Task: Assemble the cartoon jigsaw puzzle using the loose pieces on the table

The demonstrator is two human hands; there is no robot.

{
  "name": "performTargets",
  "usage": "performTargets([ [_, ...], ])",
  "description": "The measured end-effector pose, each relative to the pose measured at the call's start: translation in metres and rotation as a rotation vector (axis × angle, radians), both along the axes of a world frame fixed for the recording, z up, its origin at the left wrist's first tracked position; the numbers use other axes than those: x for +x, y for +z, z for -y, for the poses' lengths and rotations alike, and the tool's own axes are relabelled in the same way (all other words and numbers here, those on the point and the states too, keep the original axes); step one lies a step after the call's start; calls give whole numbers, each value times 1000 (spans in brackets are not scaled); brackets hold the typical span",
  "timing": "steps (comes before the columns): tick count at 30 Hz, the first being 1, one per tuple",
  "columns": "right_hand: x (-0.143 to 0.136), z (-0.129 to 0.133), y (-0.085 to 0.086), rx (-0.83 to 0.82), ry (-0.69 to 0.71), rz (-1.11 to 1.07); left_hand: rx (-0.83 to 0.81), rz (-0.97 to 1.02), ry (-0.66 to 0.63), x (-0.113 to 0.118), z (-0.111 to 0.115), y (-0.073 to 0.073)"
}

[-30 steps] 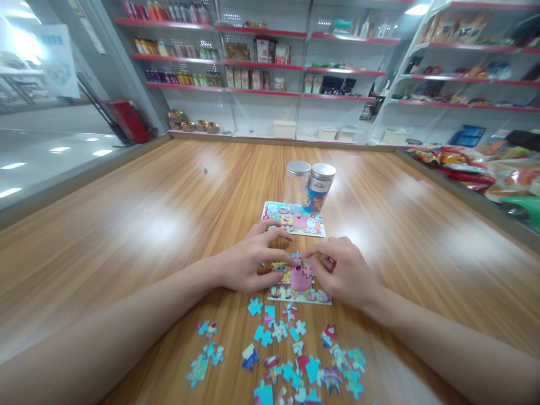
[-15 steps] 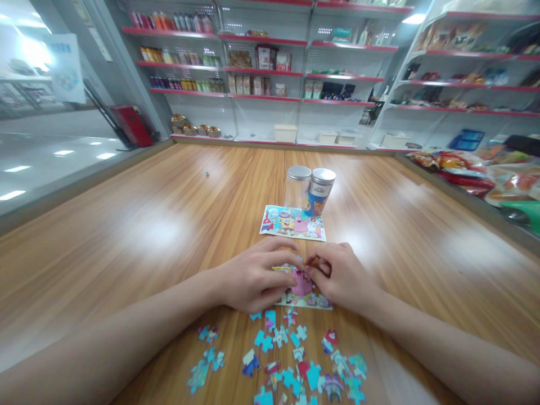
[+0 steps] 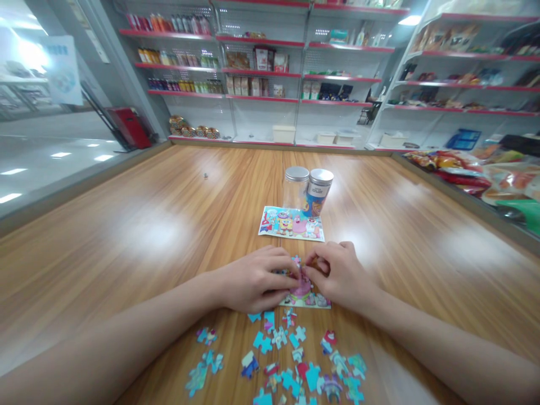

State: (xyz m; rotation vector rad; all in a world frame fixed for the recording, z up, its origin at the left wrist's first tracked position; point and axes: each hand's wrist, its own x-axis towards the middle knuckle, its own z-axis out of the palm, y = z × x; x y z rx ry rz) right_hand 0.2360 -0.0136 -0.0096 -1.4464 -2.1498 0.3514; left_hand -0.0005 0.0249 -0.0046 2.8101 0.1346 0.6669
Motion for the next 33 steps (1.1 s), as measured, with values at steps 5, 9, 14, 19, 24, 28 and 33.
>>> performTargets([
  [5, 0, 0, 0, 15, 16, 13, -15, 2, -7, 0, 1, 0],
  [9, 0, 1, 2, 20, 26, 30, -17, 12, -12, 1, 0, 1],
  [14, -1, 2, 2, 23, 22, 58, -11, -5, -5, 1, -1, 1],
  [19, 1, 2, 1, 44, 28, 32, -15, -9, -4, 0, -1, -1],
  [24, 7, 0, 3, 94, -4, -40, -19, -19, -8, 0, -1, 0],
  [28, 5, 0, 1, 41, 28, -18, -5, 3, -19, 0, -2, 0],
  [33, 2, 1, 2, 10, 50, 23, -50, 12, -40, 1, -1, 0],
])
